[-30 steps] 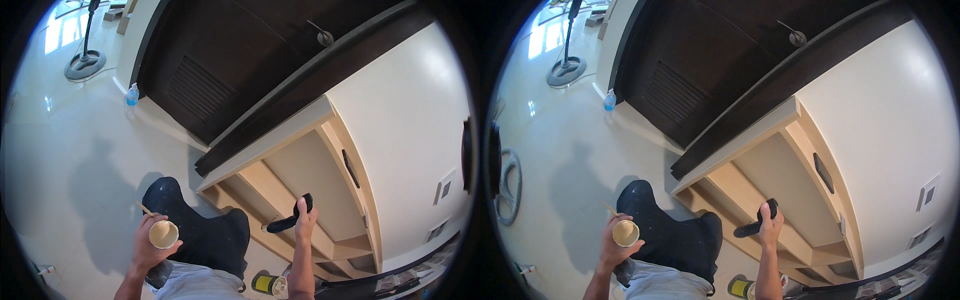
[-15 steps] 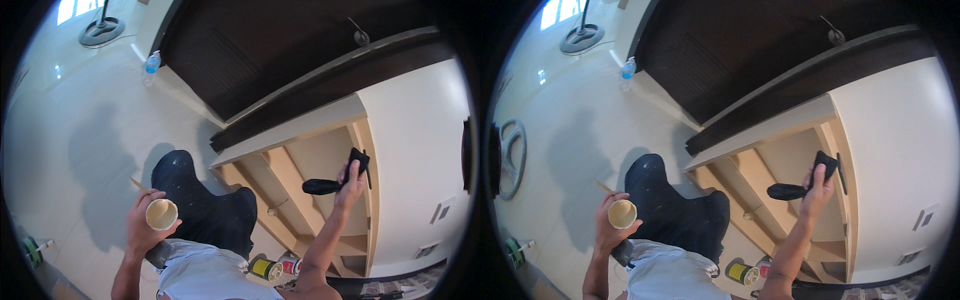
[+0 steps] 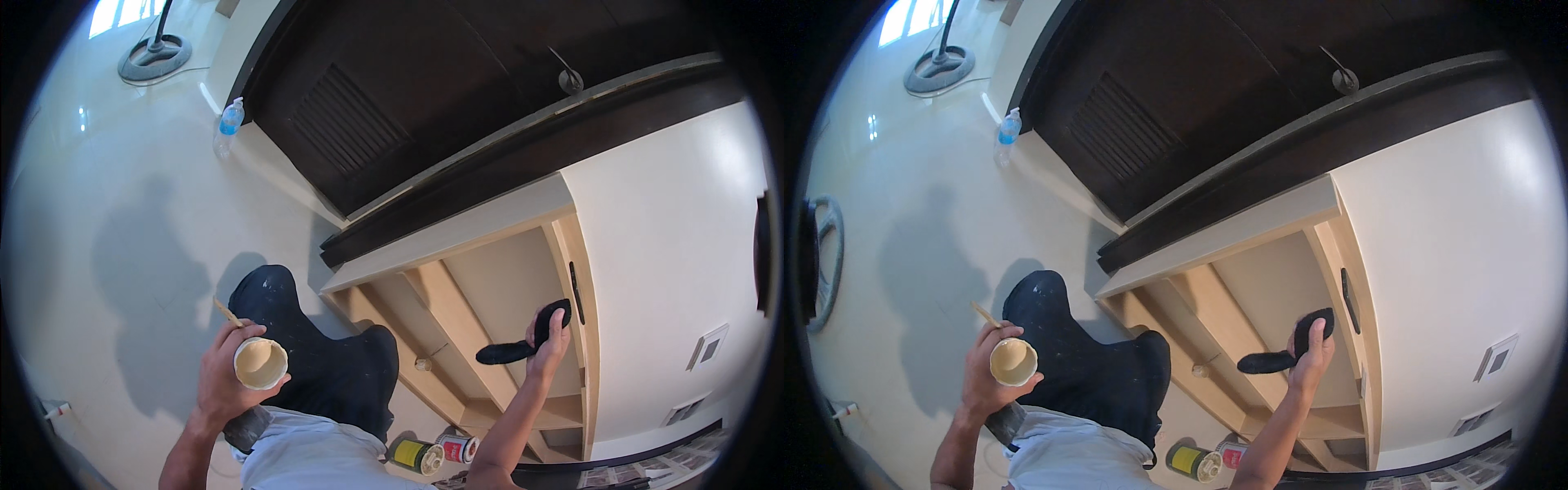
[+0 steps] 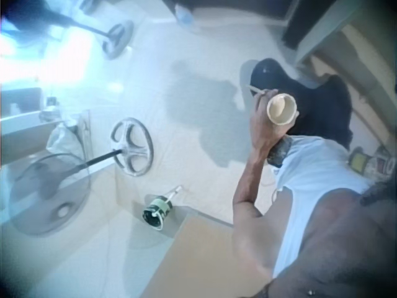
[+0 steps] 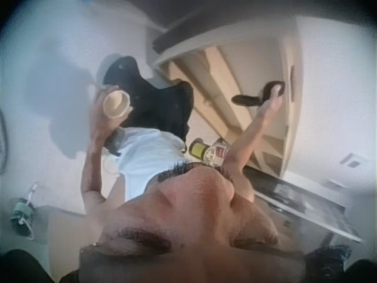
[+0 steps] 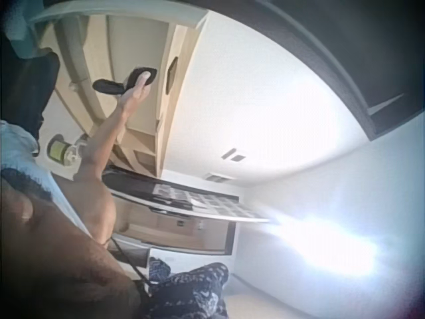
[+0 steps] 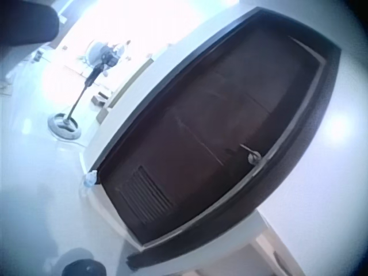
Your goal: The person applies a finish to a wooden cabinet using a small brush and a cloth. They dip the brush into a container, apply the finish to the edges and surfaces, and wipe the area with a cloth. The person repeats this process on different sections of the cabinet.
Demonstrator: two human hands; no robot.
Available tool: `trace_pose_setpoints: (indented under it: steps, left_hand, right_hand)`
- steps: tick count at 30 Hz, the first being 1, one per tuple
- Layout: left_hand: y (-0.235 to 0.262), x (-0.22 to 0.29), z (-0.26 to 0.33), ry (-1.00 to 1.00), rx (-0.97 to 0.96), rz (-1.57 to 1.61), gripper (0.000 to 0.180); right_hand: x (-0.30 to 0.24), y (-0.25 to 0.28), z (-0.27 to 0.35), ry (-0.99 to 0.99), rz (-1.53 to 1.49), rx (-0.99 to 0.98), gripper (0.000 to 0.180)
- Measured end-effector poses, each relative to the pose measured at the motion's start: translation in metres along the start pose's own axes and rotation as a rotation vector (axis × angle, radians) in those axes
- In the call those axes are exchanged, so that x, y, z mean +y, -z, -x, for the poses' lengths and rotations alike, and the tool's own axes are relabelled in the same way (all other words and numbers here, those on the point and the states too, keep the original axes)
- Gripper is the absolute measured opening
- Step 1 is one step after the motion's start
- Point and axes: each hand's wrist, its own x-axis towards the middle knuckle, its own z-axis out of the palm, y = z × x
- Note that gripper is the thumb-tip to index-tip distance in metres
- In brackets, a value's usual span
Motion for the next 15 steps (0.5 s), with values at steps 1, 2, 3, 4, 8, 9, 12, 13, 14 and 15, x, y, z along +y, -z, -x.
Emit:
trace_pose_setpoints:
  steps: [1,2,3,4,8,9,12,13,14,15]
  left_hand:
    - [-0.002,0.000,0.000,-0.008,-0.008,0.005,0.072]
    - [-0.003,-0.002,0.000,-0.008,-0.012,0.013,0.071]
    - [-0.003,-0.004,0.000,-0.007,-0.015,0.022,0.071]
    - [-0.004,-0.005,0.000,-0.006,-0.017,0.030,0.070]
    - [-0.001,-0.010,0.006,0.017,-0.025,0.034,0.071]
    - [0.001,-0.011,0.007,0.024,-0.025,0.017,0.071]
    - [0.005,-0.013,0.010,0.047,-0.015,-0.011,0.072]
    - [0.004,-0.014,0.011,0.052,-0.012,-0.015,0.072]
    - [0.004,-0.012,0.011,0.066,0.001,-0.008,0.072]
    - [0.003,-0.011,0.012,0.080,0.011,0.003,0.073]
  right_hand:
    - [0.000,0.003,0.001,-0.009,0.049,-0.012,0.031]
    - [0.000,0.004,0.001,-0.021,0.093,-0.023,0.031]
    - [-0.003,0.004,0.000,-0.001,0.124,-0.023,0.028]
    - [-0.007,0.002,-0.001,0.020,0.155,-0.024,0.025]
    - [-0.021,0.008,-0.020,0.089,0.281,-0.073,0.017]
    - [-0.028,0.008,-0.030,0.127,0.400,-0.063,0.016]
    - [-0.066,0.002,-0.077,0.256,0.746,-0.038,0.021]
    - [-0.076,0.001,-0.098,0.309,0.848,-0.037,0.025]
    - [-0.084,-0.002,-0.119,0.450,0.946,-0.054,0.028]
    - [-0.094,-0.003,-0.139,0.592,1.047,-0.070,0.030]
